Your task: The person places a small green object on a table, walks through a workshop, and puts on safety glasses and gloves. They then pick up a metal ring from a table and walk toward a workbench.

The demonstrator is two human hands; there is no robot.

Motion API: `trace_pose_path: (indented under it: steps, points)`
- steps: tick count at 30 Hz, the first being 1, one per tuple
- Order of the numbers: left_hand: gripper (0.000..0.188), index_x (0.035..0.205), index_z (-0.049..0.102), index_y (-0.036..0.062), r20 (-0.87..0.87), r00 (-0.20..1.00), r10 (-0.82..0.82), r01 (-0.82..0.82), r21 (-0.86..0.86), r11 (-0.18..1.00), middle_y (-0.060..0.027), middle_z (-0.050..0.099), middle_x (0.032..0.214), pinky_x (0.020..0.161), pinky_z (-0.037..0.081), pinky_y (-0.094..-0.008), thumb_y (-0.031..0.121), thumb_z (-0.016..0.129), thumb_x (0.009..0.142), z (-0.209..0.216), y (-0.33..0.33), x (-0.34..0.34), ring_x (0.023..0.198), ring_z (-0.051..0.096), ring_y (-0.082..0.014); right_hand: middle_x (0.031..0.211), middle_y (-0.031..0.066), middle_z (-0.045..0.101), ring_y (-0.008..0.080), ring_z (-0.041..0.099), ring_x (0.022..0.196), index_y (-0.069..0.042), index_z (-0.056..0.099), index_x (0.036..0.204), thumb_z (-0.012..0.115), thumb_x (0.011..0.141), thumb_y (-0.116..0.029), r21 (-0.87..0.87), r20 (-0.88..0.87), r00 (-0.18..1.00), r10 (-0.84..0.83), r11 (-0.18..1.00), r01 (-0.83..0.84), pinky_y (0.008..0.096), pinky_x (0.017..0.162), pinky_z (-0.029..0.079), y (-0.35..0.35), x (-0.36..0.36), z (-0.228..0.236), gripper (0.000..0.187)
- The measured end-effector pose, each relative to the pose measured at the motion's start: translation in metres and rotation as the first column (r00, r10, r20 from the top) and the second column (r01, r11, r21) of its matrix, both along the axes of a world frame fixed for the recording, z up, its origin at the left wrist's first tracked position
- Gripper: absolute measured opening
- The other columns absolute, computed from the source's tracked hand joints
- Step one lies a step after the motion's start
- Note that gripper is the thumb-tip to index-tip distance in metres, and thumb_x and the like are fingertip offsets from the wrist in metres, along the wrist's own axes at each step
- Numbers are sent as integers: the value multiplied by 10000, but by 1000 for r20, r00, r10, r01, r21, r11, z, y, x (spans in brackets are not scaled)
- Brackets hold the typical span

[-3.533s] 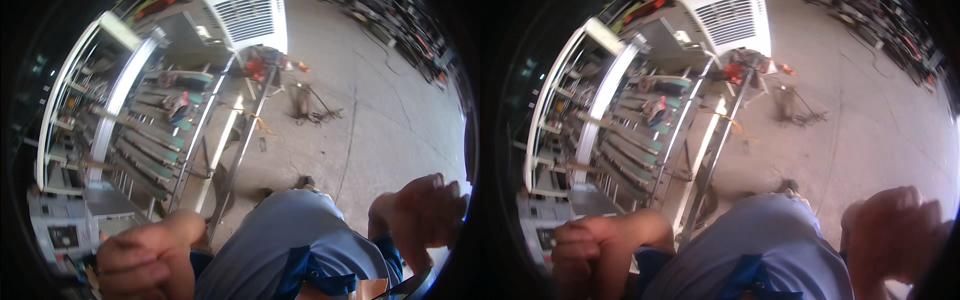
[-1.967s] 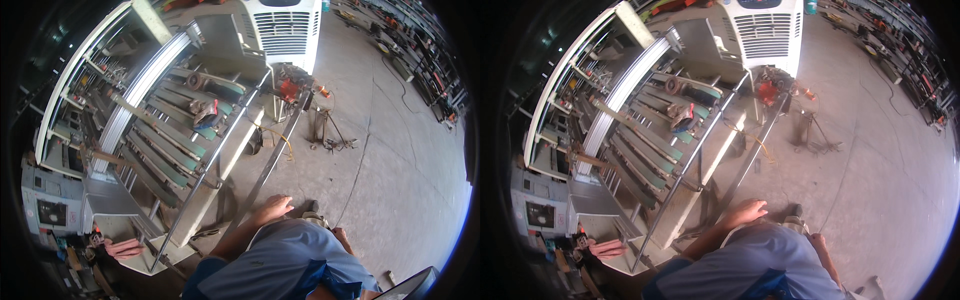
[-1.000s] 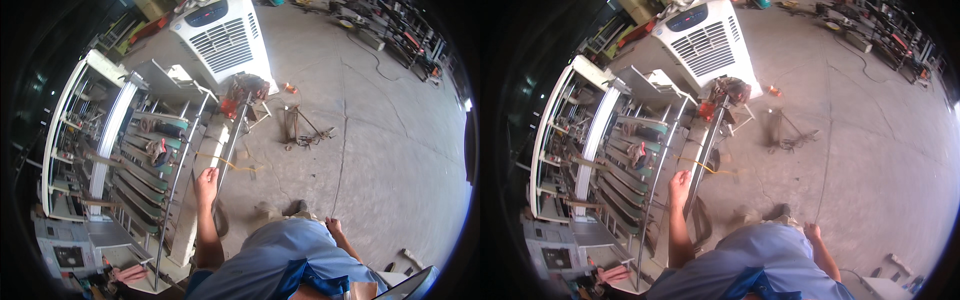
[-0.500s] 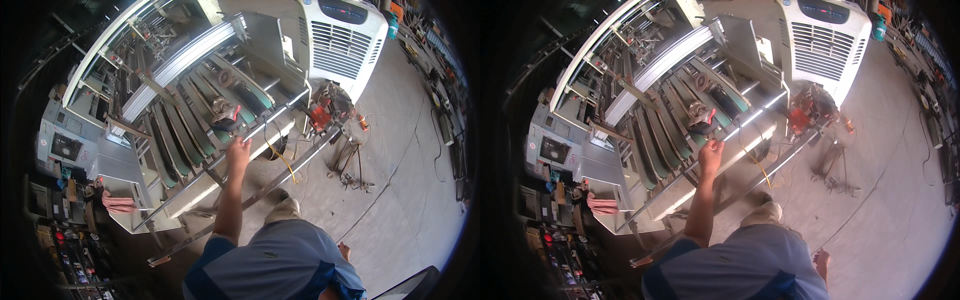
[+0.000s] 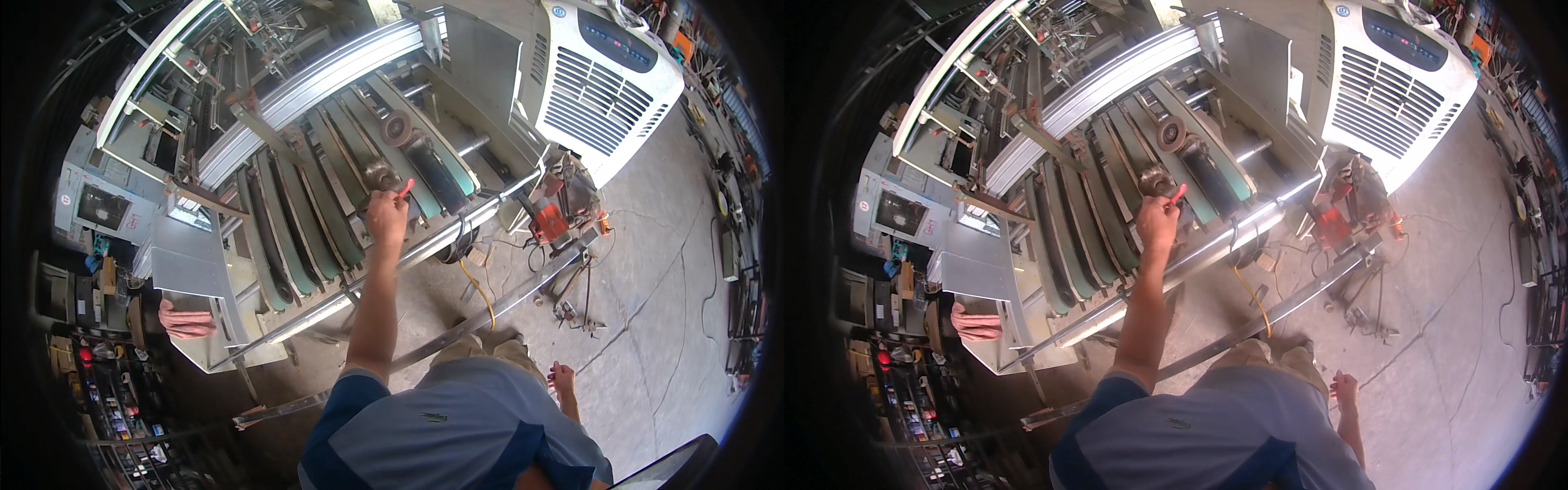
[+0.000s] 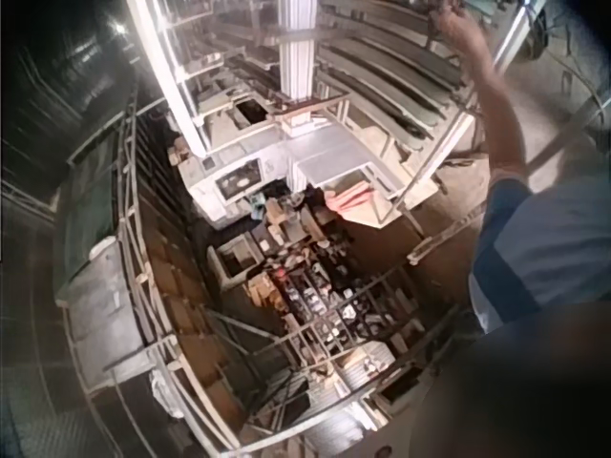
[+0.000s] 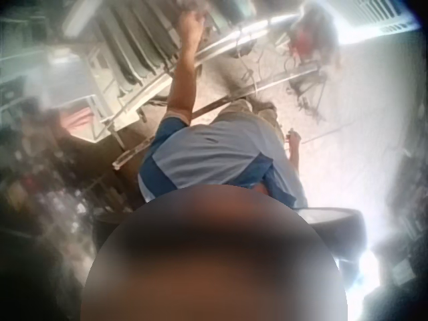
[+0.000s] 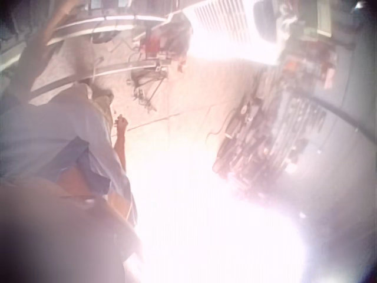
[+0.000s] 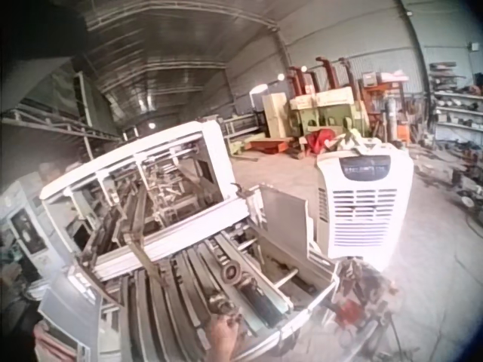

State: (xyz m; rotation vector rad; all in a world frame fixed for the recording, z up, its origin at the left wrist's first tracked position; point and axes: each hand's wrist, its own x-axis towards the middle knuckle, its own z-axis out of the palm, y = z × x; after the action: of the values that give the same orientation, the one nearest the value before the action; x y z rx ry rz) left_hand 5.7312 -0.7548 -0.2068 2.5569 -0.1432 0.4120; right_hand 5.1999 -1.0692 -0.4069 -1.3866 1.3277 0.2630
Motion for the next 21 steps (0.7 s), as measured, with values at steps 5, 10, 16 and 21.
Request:
trace_pose_path:
  steps: [5,10,16,21]
  points:
    - [221,924,682,-6,-68,980,-184,132,-468,874,-106,700,793,668,490,-294,209,642,898,53,46,65,699,641,-151,657,107,633,171,584,465,15,642,894,565,958,-319,-47,-62,994,87,995,-90,298,412,478,-21,-6,-4,349]
    - [213,1039,636,30,-113,953,-280,145,-640,754,-40,674,950,678,485,-257,206,581,932,152,67,93,790,645,-121,643,104,630,162,571,438,13,642,898,580,945,-291,-86,11,997,70,994,-69,304,396,475,-47,-9,-18,313]
    - [181,1030,625,13,37,784,-620,315,-884,346,-80,656,924,755,517,-338,148,598,913,229,41,74,813,644,-190,1103,163,656,241,657,880,-17,519,1318,443,981,-541,361,532,797,-286,928,92,364,707,535,-81,51,45,627]
    - [181,1051,609,8,72,584,-808,364,-914,182,-92,656,984,831,497,-359,135,563,930,228,-33,44,899,631,-200,1444,142,471,298,478,1302,-46,372,1459,381,944,-663,669,740,289,-608,708,-224,499,1060,396,-86,130,182,804]
